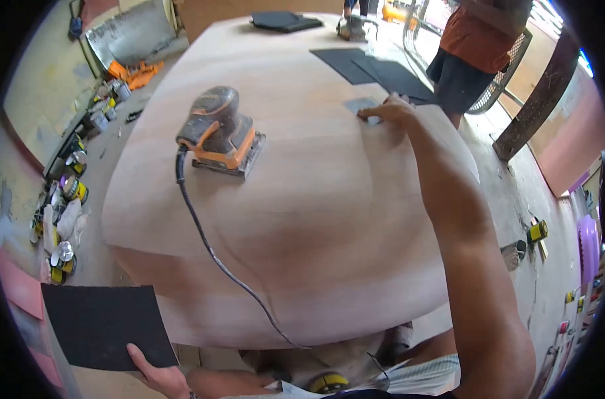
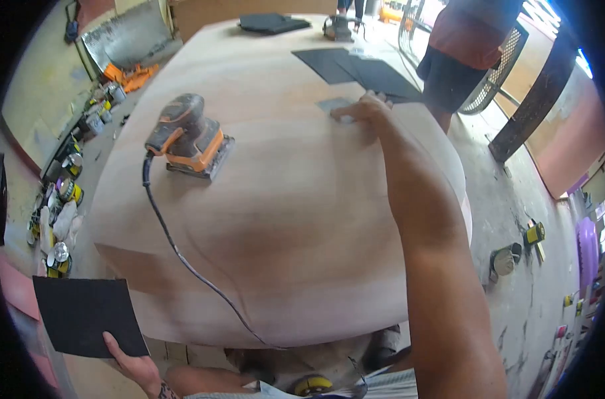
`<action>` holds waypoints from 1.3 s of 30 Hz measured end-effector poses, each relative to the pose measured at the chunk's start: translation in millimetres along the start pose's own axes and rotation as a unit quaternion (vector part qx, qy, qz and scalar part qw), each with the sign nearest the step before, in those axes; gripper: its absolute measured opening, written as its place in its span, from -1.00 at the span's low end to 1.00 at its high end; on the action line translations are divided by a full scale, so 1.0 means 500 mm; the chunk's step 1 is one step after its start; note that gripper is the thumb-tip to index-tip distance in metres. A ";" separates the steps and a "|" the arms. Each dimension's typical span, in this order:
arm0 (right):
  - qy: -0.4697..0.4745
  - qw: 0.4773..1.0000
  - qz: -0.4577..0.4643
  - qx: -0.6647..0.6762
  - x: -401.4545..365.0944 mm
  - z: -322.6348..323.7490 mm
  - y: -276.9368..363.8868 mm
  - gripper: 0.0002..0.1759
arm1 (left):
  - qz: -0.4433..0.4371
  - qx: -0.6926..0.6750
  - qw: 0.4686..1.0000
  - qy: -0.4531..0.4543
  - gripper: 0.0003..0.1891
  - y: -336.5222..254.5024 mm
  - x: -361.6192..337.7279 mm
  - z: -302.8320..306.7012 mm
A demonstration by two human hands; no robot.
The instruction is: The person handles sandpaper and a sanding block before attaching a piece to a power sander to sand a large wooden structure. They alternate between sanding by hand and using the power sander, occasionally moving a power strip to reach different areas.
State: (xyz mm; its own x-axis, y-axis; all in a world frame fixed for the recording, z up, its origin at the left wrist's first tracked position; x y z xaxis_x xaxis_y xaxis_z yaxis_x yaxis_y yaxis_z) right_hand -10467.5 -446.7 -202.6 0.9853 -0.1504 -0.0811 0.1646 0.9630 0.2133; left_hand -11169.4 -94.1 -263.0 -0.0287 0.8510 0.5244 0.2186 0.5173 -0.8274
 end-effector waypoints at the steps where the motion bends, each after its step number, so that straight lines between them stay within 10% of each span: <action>1: 0.054 0.998 -0.002 0.032 0.008 0.000 -0.002 -0.12 | 0.024 -0.028 0.999 -0.014 -0.42 -0.014 -0.009 0.005; 4: 0.120 0.974 -0.024 0.192 -0.082 0.032 -0.022 -0.36 | 0.110 -0.060 0.992 -0.017 -0.41 0.007 -0.037 0.061; 8: 0.172 0.739 0.198 0.621 -0.242 0.109 -0.037 -0.41 | 0.177 -0.134 0.975 -0.024 -0.35 -0.039 -0.121 0.025; 12: 0.199 0.659 0.213 0.694 -0.604 0.185 -0.109 -0.43 | 0.083 -0.091 0.980 0.158 -0.45 -0.042 -0.145 -0.019; 21: 0.349 0.503 0.212 0.762 -0.996 0.078 -0.248 -0.62 | 0.180 -0.371 0.892 0.186 -0.55 -0.274 -0.227 -0.163; 39: 0.365 0.434 0.149 0.810 -0.964 -0.010 -0.281 -0.64 | 0.173 -0.331 0.904 0.209 -0.53 -0.268 -0.313 -0.188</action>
State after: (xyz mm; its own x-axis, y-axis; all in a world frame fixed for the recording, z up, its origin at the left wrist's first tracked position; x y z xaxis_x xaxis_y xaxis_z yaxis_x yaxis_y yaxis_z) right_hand -10965.5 -508.3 -198.3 0.7944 0.6070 0.0240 0.4342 -0.5950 0.6764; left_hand -11102.6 -304.9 -215.4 0.4935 0.7715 0.4017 0.6838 -0.0588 -0.7273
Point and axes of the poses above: each hand's wrist, its own x-axis towards the middle knuckle, its own z-axis out of the back of the hand, y = z × x, the point moved 8 cm from there along x, towards the middle knuckle, and after that the axes turned 15 degrees about -z, right-handed, at the moved point
